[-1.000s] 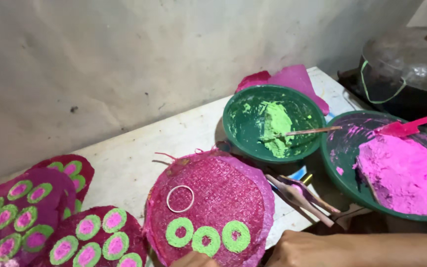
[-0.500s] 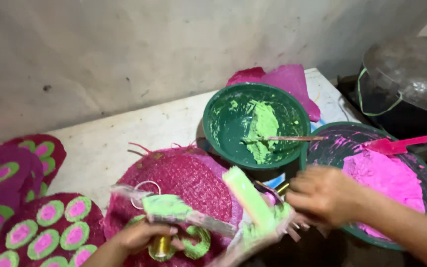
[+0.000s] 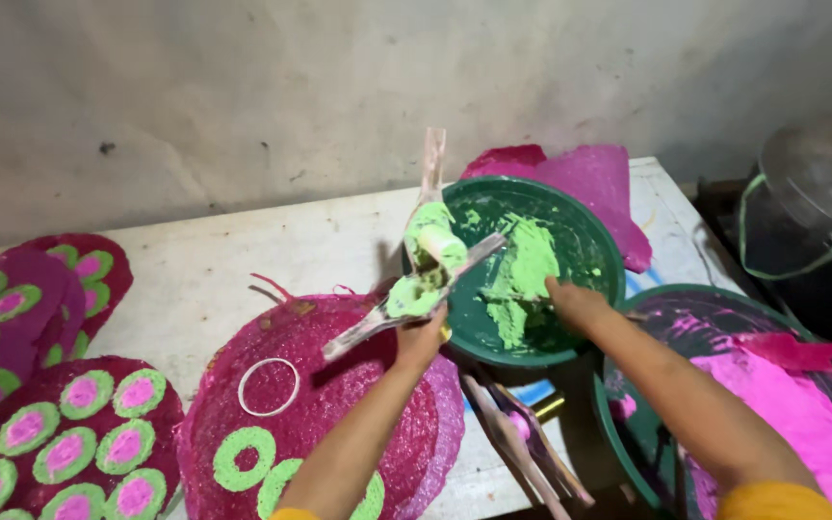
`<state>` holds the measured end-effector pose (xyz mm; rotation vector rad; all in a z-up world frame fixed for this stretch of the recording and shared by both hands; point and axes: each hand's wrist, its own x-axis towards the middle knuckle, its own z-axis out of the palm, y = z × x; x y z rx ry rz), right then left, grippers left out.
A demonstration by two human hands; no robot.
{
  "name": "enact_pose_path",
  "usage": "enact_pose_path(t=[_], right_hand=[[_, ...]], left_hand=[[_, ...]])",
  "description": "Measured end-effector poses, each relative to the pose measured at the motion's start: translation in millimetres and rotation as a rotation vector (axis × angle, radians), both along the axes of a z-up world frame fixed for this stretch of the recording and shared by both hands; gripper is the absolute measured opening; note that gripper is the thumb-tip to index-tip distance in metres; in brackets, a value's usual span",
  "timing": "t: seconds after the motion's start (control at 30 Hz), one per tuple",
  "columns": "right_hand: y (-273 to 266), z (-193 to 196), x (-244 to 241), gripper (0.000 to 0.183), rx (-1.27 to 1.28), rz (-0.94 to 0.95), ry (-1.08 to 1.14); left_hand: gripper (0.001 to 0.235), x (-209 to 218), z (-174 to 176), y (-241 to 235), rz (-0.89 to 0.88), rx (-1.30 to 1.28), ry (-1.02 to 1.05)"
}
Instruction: The person applies green and pink dough onto circular bases using a wooden applicator tool and a metal ring to shape the patterns.
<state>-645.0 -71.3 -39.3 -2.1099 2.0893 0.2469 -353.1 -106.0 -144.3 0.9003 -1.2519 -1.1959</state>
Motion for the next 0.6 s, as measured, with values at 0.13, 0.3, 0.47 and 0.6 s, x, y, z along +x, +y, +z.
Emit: enact_pose_path(t=[0.13,0.3,0.47,0.6], right_hand=[[-23.7,-5.6,-49.0,0.032,0.185,-0.047,-0.176],[-68.3,31.1,-72.1,0.031,-0.074,-0.004,-0.039],[-94.2,6.6,-86.6,0.027,-0.003,0.033,0.213],[-91.7,-25.8,-103.4,0.033,0.051,0.122,0.114]], left_hand=[[0.037,-18.2,-19.0,-32.0,0.200,-0.467,-0.461],[0.056,-27.3,15.9,-26.0,0.394,-0.399,-0.417],[0.050,-26.9,69.4,-6.9,0.414,-0.346,-0.385],[0.047,-28.5,92.8,1.2,0.413,-0.297,-0.300]])
